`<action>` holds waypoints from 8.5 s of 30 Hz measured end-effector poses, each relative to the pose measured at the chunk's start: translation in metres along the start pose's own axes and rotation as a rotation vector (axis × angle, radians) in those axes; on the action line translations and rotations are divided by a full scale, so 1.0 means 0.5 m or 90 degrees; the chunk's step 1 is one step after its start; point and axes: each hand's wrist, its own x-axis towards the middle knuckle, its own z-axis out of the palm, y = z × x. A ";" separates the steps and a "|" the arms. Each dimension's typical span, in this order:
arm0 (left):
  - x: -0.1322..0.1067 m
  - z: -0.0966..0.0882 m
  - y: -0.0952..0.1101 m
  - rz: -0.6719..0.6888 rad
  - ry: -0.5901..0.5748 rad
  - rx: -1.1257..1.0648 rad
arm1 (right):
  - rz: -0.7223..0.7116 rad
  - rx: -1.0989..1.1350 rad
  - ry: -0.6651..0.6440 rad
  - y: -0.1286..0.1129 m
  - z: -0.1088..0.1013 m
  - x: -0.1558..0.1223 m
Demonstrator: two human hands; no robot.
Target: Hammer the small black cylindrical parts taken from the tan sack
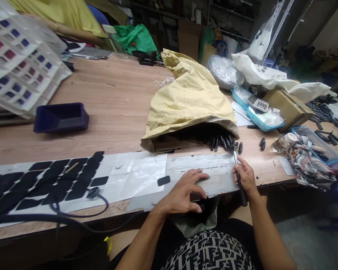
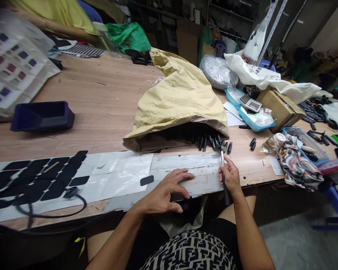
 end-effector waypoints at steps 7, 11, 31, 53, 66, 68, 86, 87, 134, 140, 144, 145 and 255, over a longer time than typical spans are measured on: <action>0.041 -0.001 0.000 -0.107 0.182 -0.132 | -0.011 -0.038 -0.014 0.000 0.008 -0.001; 0.134 -0.010 0.000 -0.268 0.339 -0.233 | -0.027 -0.043 -0.011 0.002 0.010 0.000; 0.195 -0.032 -0.031 -0.302 0.355 -0.073 | -0.029 -0.020 -0.012 0.018 0.006 -0.001; 0.065 -0.007 -0.071 -0.139 0.278 0.098 | -0.140 -0.215 -0.048 0.020 0.006 -0.022; 0.079 -0.010 -0.057 -0.234 0.307 0.009 | -0.403 -0.509 -0.158 -0.027 0.061 -0.076; 0.080 -0.010 -0.058 -0.241 0.307 -0.002 | -0.417 -0.520 -0.174 -0.031 0.065 -0.080; 0.084 -0.006 -0.054 -0.251 0.338 0.005 | -0.407 -0.549 -0.203 -0.026 0.063 -0.097; 0.085 -0.005 -0.053 -0.256 0.345 0.009 | -0.394 -0.558 -0.208 -0.025 0.062 -0.099; 0.212 -0.016 0.020 -0.377 0.382 -0.067 | -0.069 -0.066 0.009 0.026 0.032 -0.025; 0.326 -0.004 0.018 -0.482 0.394 0.033 | -0.061 -0.048 0.015 0.036 0.029 -0.023; 0.348 0.009 0.017 -0.497 0.411 0.039 | -0.064 -0.042 0.016 0.037 0.029 -0.024; 0.347 0.009 0.019 -0.500 0.412 0.034 | -0.064 -0.040 0.017 0.037 0.029 -0.024; 0.070 -0.057 -0.073 -0.164 0.377 0.032 | -0.102 -0.103 -0.005 0.029 0.042 -0.011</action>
